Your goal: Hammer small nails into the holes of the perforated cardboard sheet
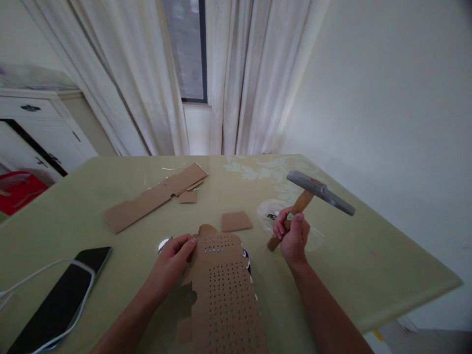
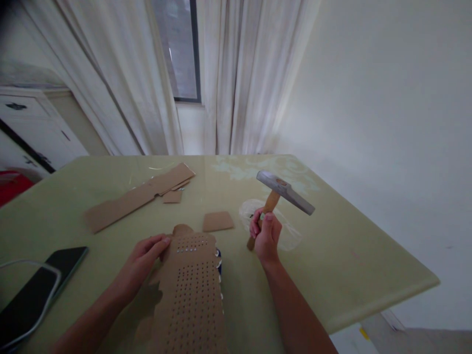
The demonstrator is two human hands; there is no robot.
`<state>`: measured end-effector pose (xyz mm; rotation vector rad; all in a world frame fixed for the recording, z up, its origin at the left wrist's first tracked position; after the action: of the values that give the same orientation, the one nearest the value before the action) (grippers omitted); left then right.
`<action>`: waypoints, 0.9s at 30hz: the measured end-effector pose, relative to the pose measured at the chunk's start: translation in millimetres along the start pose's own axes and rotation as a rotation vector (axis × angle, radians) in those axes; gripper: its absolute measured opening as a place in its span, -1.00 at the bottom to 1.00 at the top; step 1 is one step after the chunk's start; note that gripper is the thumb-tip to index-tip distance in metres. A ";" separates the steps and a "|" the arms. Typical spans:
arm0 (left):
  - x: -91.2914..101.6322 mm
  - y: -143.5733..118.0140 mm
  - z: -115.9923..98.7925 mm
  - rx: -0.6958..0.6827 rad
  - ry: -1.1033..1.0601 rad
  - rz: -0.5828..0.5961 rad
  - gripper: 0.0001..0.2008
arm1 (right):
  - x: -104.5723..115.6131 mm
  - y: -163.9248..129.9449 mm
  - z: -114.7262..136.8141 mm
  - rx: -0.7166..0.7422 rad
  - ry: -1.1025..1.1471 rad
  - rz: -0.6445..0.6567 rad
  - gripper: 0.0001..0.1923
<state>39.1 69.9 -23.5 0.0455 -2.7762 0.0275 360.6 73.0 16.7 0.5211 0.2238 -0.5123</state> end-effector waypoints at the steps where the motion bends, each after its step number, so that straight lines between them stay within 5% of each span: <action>1: 0.2 0.1 -0.2 -0.001 0.002 -0.004 -0.50 | 0.1 -0.1 -0.2 -0.003 0.000 0.000 -0.38; 6: 6.3 2.2 -4.0 -0.063 0.043 -0.058 -0.46 | 0.8 -0.3 -1.8 -0.012 -0.001 0.003 -0.37; 11: 32.9 5.1 -5.1 -0.108 0.084 -0.269 -0.51 | 1.4 0.0 -3.2 -0.013 0.004 -0.006 -0.38; 16: 47.2 -3.7 -34.8 -0.222 0.001 -0.426 -0.63 | 1.9 -0.2 -5.2 -0.015 0.002 -0.015 -0.38; 22: 4.2 1.6 -102.1 -0.334 -0.191 0.040 -0.69 | 1.3 -0.6 -4.6 -0.025 0.004 -0.022 -0.36; 24: -9.7 8.1 -112.4 -0.293 -0.213 0.211 -0.57 | 1.3 -0.3 -4.6 -0.029 0.010 -0.019 -0.36; 27: -19.7 17.0 -114.3 -0.297 -0.092 0.336 -0.73 | 2.4 0.7 -5.3 -0.032 0.015 -0.022 -0.38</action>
<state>97.6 90.4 76.0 -0.5052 -2.8139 -0.3067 362.6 75.3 11.7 0.4923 0.2522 -0.5253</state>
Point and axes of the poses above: each hand's wrist, its own y-axis towards the middle knuckle, its own x-axis out of the back of the hand, z = x × y, the point moved 6 cm from there along y, towards the middle knuckle, and after that the axes turned 7 degrees about -z, right-handed, at the moved point
